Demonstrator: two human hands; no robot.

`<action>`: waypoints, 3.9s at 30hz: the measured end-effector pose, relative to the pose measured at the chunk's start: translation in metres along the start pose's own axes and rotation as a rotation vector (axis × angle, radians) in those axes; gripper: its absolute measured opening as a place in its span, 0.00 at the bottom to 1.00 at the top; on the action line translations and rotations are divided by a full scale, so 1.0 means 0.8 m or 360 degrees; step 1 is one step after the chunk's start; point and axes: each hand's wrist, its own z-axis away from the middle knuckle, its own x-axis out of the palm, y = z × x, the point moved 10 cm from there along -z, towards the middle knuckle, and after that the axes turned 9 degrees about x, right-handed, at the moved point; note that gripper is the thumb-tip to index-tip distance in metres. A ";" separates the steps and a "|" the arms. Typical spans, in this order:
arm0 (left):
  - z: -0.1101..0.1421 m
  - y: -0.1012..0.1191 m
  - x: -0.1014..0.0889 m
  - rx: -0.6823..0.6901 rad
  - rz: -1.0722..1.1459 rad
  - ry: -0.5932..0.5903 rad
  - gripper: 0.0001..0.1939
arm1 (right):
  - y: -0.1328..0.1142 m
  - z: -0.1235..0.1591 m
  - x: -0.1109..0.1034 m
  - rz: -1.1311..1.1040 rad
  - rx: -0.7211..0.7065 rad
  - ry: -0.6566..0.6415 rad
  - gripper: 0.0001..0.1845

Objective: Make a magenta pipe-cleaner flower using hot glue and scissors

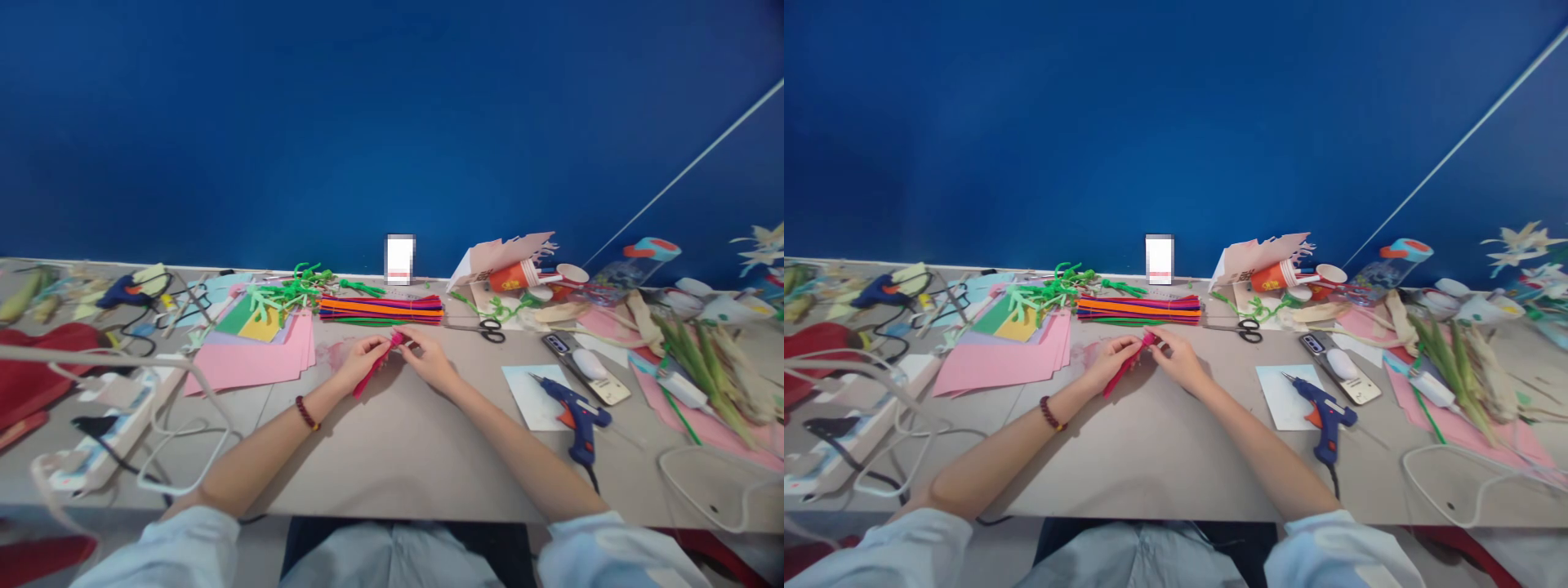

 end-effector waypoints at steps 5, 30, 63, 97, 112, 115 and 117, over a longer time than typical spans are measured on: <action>0.001 -0.012 -0.006 -0.0127 0.0240 0.0119 0.15 | 0.012 -0.001 -0.001 -0.0331 0.0167 0.0044 0.18; -0.008 0.018 -0.006 0.0230 0.0063 -0.0008 0.19 | 0.015 -0.002 0.004 -0.0229 0.0343 0.0018 0.09; 0.003 0.037 -0.004 0.0554 -0.0758 -0.0001 0.10 | -0.038 0.021 0.014 0.1063 -0.0374 0.0203 0.09; 0.040 0.063 0.066 0.1596 -0.2261 -0.0491 0.09 | 0.023 0.005 0.014 0.0314 0.0545 -0.0134 0.10; 0.044 0.078 0.060 0.1590 -0.2108 -0.0340 0.07 | 0.047 0.016 0.019 -0.0115 0.0980 -0.0232 0.05; 0.031 0.081 0.041 0.1339 -0.1848 -0.0265 0.07 | -0.004 0.007 0.012 0.0612 0.0248 -0.0044 0.06; 0.026 0.080 0.033 0.1253 -0.1745 -0.0243 0.07 | -0.029 0.012 0.021 0.1089 -0.0197 0.0010 0.08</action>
